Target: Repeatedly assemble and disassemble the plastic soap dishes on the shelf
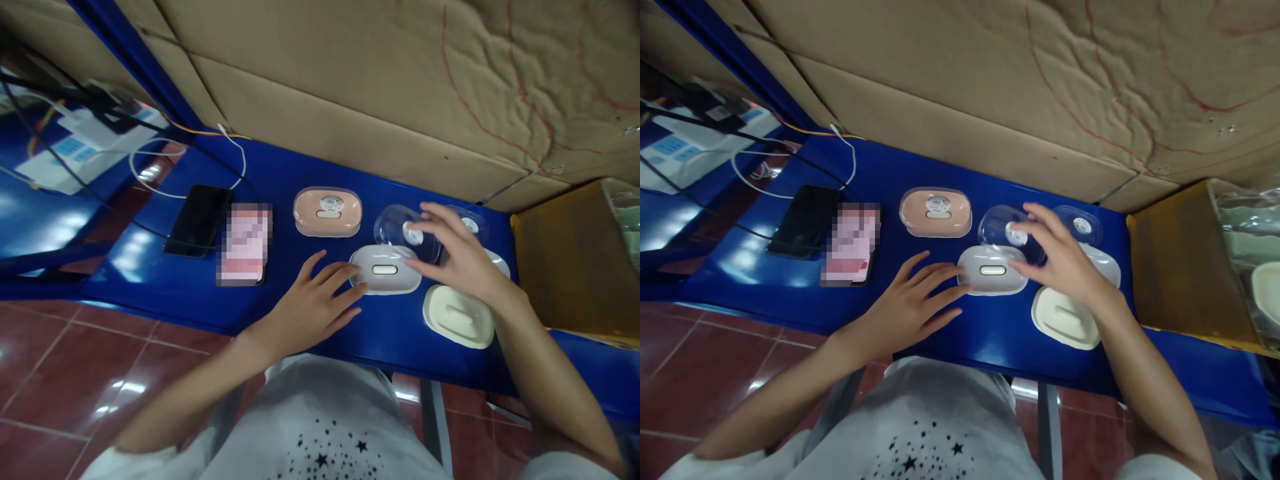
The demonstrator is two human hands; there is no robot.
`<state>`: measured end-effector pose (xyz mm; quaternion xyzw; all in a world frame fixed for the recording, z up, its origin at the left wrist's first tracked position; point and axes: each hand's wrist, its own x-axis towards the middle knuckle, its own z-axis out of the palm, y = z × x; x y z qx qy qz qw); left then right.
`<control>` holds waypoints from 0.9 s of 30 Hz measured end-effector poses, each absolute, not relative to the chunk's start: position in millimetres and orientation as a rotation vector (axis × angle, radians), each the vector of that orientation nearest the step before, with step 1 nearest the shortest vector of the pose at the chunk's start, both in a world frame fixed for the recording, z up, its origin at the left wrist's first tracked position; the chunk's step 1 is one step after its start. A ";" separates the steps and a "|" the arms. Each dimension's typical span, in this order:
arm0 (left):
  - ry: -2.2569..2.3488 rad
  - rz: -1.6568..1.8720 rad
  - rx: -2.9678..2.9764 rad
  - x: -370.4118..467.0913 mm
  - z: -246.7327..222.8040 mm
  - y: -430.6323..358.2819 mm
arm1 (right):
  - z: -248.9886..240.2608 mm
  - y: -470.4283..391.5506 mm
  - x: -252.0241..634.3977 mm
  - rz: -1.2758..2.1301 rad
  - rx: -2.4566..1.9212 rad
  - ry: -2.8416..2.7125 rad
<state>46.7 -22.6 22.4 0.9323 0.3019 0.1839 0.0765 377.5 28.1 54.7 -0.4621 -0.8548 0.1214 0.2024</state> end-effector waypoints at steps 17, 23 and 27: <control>1.243 0.695 2.512 67.7 5.7 -27.5 | 32.8 -25.7 342.0 0.380 -1.150 -2.471; 1.252 0.703 2.513 64.6 4.3 -29.0 | 29.9 -32.9 340.2 0.496 -1.122 -2.470; 1.285 0.674 2.513 58.5 10.1 -30.8 | 43.3 -43.7 350.6 0.336 -1.188 -2.490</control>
